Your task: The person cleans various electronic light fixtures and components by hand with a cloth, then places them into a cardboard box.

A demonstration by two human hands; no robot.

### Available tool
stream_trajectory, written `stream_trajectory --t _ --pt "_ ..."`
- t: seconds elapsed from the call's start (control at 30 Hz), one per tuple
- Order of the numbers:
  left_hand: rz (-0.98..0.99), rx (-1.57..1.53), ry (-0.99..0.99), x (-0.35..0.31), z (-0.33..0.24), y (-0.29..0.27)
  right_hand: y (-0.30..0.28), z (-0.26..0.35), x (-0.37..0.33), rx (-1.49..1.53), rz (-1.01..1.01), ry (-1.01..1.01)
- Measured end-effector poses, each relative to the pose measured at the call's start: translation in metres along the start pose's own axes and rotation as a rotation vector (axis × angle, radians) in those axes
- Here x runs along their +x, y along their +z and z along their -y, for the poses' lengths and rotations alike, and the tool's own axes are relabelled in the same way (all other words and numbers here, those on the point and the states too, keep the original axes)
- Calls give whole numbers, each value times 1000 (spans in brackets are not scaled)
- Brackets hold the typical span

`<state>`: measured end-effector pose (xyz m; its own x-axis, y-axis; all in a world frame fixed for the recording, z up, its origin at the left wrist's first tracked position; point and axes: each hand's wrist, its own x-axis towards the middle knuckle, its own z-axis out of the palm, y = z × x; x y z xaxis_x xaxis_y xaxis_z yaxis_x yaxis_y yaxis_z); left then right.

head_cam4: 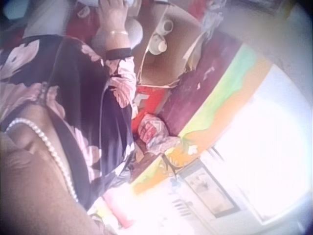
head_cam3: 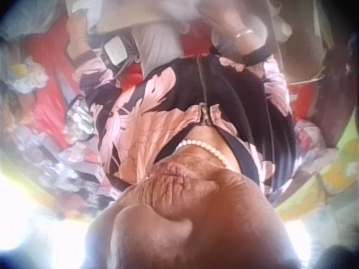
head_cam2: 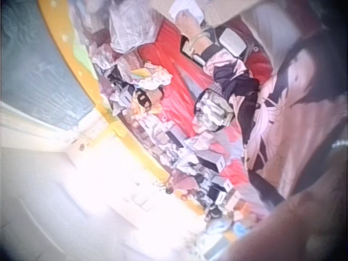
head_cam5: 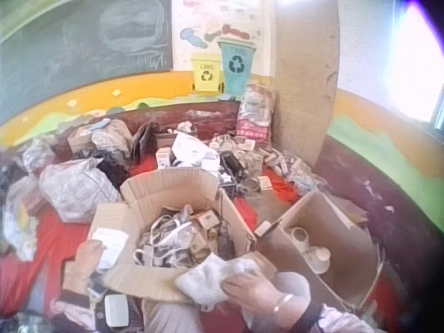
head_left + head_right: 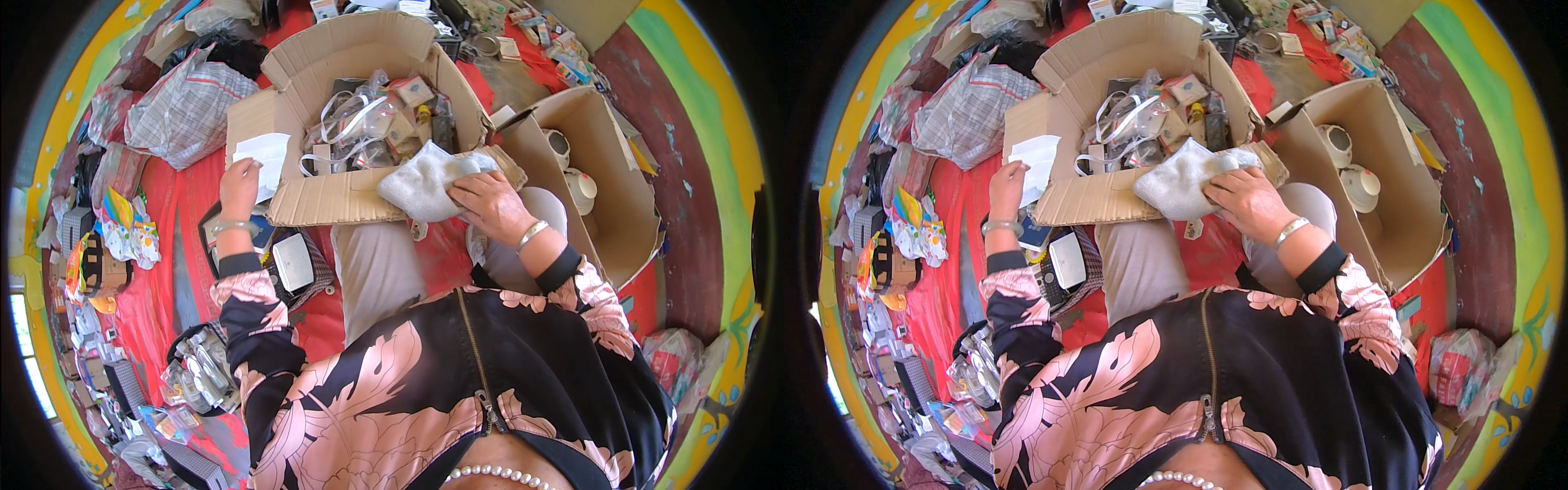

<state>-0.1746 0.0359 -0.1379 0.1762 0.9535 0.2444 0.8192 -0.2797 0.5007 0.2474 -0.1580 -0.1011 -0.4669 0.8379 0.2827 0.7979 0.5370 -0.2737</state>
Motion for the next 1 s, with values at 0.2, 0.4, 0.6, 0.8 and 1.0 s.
stream_trajectory --t 0.2,0.4,0.6,0.8,1.0 --pt "-47 -113 -11 -38 -41 -45 8 -12 3 -132 -211 32" --pt "-140 -171 163 -67 -111 -86 11 -15 -4 -89 -149 -83" --pt "-100 -269 312 -101 -172 -81 39 -1 -21 -202 293 -177" --pt "-94 -285 446 -93 -191 -48 111 -27 -15 -205 547 39" --pt "-68 -321 333 -79 -177 -38 123 -28 23 -238 682 237"
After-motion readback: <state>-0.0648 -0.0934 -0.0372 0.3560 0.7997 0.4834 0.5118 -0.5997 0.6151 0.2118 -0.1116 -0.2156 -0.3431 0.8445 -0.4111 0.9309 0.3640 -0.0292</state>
